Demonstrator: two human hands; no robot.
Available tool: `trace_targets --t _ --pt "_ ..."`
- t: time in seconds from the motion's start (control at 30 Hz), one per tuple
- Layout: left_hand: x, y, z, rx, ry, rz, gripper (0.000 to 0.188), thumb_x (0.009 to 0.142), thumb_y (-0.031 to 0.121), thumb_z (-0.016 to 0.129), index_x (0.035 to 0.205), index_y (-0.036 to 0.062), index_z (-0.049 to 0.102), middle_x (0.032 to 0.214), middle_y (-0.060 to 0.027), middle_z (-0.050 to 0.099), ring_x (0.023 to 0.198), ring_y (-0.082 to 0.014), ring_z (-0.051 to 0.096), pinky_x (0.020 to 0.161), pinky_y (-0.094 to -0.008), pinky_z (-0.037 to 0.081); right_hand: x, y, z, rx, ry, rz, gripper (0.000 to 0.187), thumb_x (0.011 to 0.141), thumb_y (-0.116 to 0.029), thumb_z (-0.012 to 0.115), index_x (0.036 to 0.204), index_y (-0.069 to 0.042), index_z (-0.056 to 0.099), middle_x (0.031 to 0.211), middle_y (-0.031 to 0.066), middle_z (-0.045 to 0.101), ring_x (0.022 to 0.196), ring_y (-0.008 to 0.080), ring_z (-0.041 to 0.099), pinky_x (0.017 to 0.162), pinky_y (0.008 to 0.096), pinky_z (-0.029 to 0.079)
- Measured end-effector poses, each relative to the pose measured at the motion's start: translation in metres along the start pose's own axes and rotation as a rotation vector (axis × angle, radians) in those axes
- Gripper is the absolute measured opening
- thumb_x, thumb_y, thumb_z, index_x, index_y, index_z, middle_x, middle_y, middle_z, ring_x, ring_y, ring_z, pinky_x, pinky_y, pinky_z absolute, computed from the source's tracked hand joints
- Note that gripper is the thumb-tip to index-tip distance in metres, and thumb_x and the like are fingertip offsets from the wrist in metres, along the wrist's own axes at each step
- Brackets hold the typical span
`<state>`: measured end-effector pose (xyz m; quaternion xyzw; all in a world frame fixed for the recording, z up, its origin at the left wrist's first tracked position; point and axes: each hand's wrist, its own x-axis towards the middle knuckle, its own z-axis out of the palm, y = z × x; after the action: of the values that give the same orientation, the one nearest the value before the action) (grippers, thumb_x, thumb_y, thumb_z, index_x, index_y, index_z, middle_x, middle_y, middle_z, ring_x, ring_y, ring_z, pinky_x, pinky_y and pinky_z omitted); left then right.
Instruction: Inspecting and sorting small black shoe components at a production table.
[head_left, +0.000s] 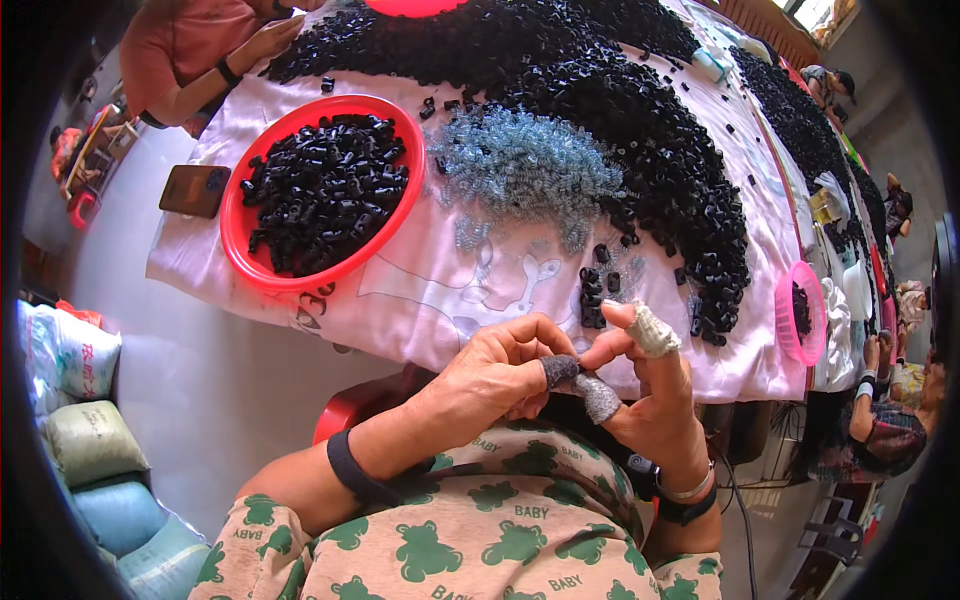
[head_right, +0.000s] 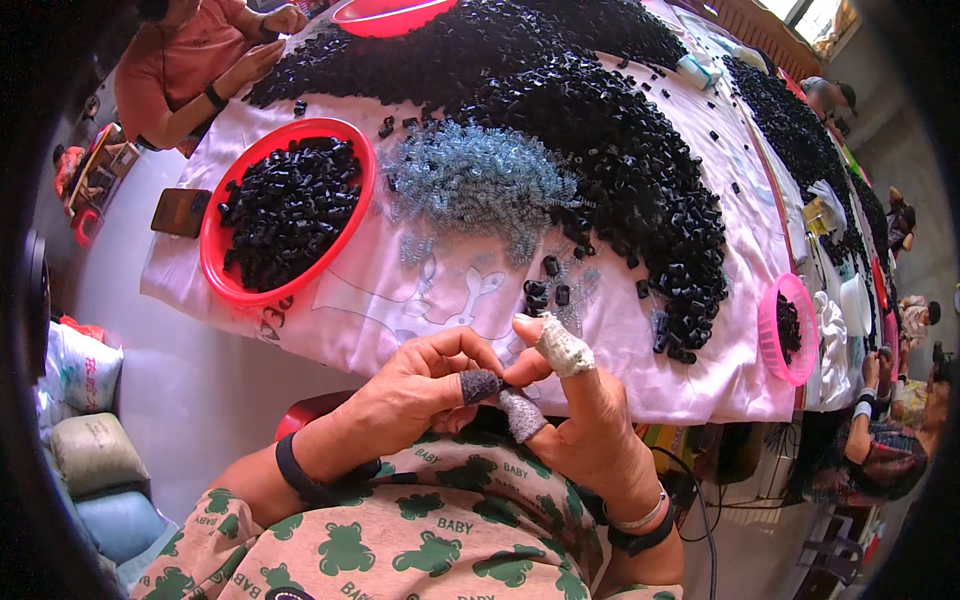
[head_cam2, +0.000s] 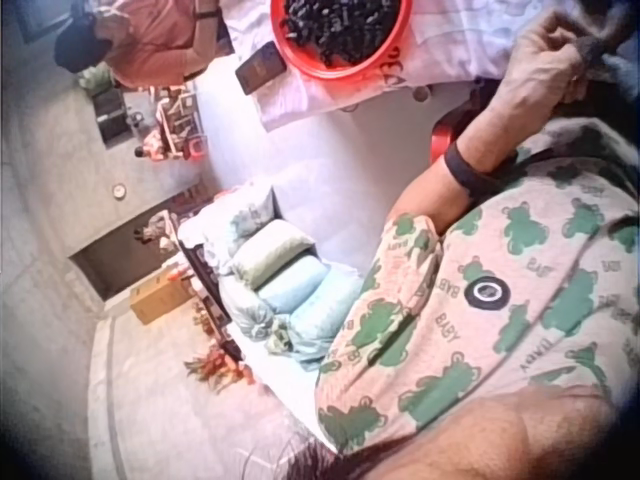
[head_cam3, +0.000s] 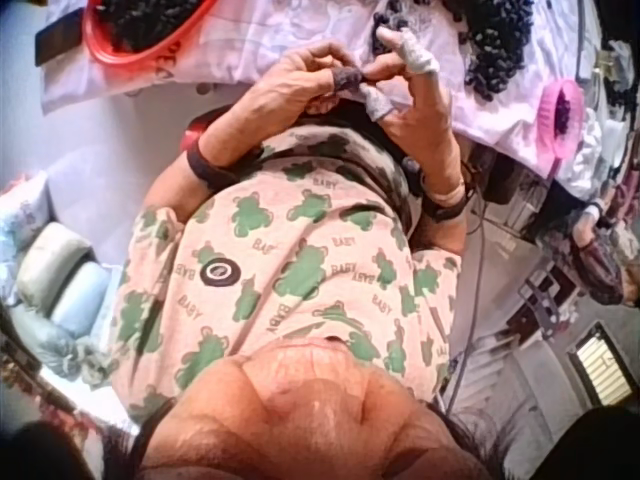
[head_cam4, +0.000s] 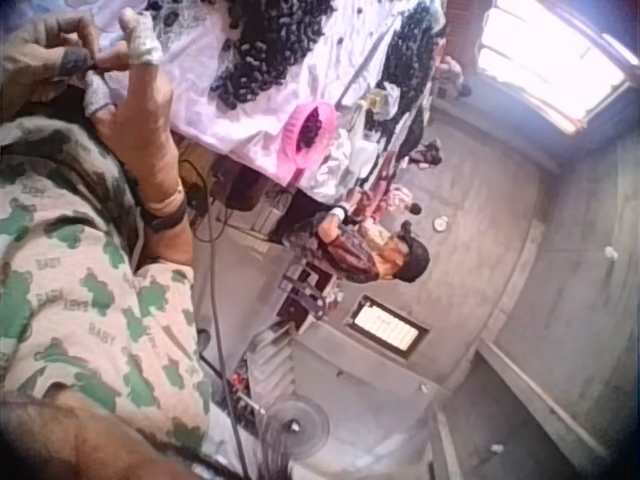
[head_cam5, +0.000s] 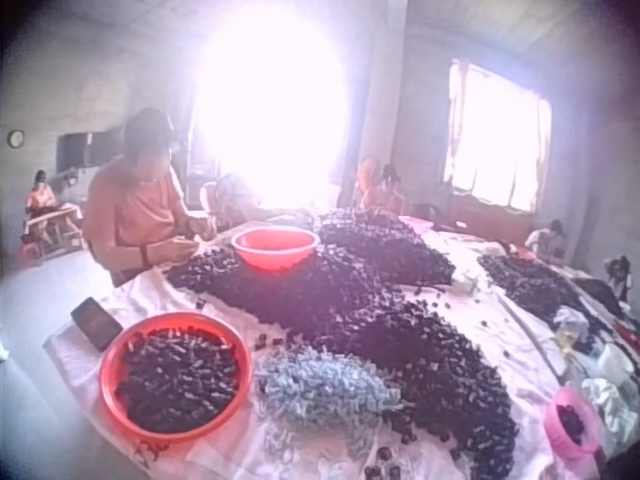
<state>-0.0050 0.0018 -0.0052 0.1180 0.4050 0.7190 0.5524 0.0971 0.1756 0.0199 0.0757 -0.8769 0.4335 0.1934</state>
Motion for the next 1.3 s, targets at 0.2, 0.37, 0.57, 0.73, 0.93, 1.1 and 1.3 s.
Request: trace_targets --t 0.2,0.37,0.57,0.73,0.93,1.1,1.3 --pt "0.003 -0.002 -0.001 -0.114 0.006 0.044 0.027 0.087 0.006 0.065 0.112 0.0015 0.057 0.092 -0.0061 0.064 0.064 -0.0061 0.053 0.053 -0.0177 0.041 -0.002 0.01 -0.01 0.279 0.245 0.264 0.05 0.08 0.006 0.066 0.127 -0.002 0.051 0.086 0.0059 0.065 0.083 0.0114 0.064 0.076 0.0262 0.051" --pt "0.002 0.003 0.002 -0.083 0.03 0.037 0.03 0.086 0.003 0.063 0.116 -0.0003 0.058 0.096 -0.0076 0.062 0.069 -0.0086 0.057 0.059 -0.0204 0.045 -0.003 0.022 -0.028 -0.171 0.193 0.433 0.032 0.081 0.005 0.063 0.113 -0.001 0.06 0.089 0.0066 0.064 0.074 0.0135 0.063 0.068 0.0264 0.052" --pt "0.001 0.002 0.0 0.001 0.002 0.051 0.025 0.087 0.001 0.061 0.112 -0.0012 0.059 0.087 -0.0049 0.061 0.072 -0.0099 0.06 0.063 -0.0207 0.049 -0.01 0.045 -0.055 -0.373 0.361 0.436 0.023 0.083 0.002 0.062 0.106 0.001 0.062 0.092 0.0097 0.064 0.074 0.0151 0.063 0.066 0.0285 0.051" --pt "0.001 0.0 0.0 0.039 -0.02 0.055 0.021 0.087 0.002 0.061 0.107 -0.0008 0.059 0.085 -0.0048 0.061 0.072 -0.0096 0.061 0.062 -0.0207 0.049 -0.014 0.048 -0.064 -0.374 0.43 0.519 0.021 0.083 0.003 0.06 0.104 0.001 0.063 0.092 0.0097 0.064 0.074 0.0153 0.063 0.067 0.0279 0.051" --pt "0.001 0.005 0.005 0.123 0.032 0.04 0.029 0.083 -0.001 0.056 0.111 -0.0015 0.06 0.085 -0.0046 0.062 0.072 -0.0088 0.059 0.063 -0.0204 0.048 -0.011 0.046 -0.056 -0.418 0.311 0.465 0.021 0.083 0.004 0.06 0.103 0.001 0.066 0.09 0.0096 0.061 0.072 0.0159 0.061 0.066 0.0289 0.05" --pt "0.001 0.009 0.007 0.198 0.079 0.02 0.036 0.079 -0.001 0.051 0.114 -0.002 0.061 0.082 -0.0026 0.061 0.071 -0.0078 0.057 0.064 -0.0204 0.047 -0.005 0.032 -0.046 -0.391 0.126 0.364 0.029 0.076 0.008 0.057 0.101 -0.002 0.069 0.089 0.014 0.058 0.078 0.0269 0.062 0.069 0.0313 0.049" --pt "0.002 0.004 0.002 0.197 0.076 0.04 0.033 0.081 -0.002 0.05 0.112 -0.001 0.063 0.081 -0.0018 0.061 0.07 -0.0072 0.056 0.064 -0.02 0.046 -0.002 0.037 -0.034 -0.423 0.027 0.266 0.034 0.073 0.007 0.054 0.101 -0.004 0.069 0.092 0.0146 0.058 0.081 0.0301 0.062 0.073 0.0359 0.05"
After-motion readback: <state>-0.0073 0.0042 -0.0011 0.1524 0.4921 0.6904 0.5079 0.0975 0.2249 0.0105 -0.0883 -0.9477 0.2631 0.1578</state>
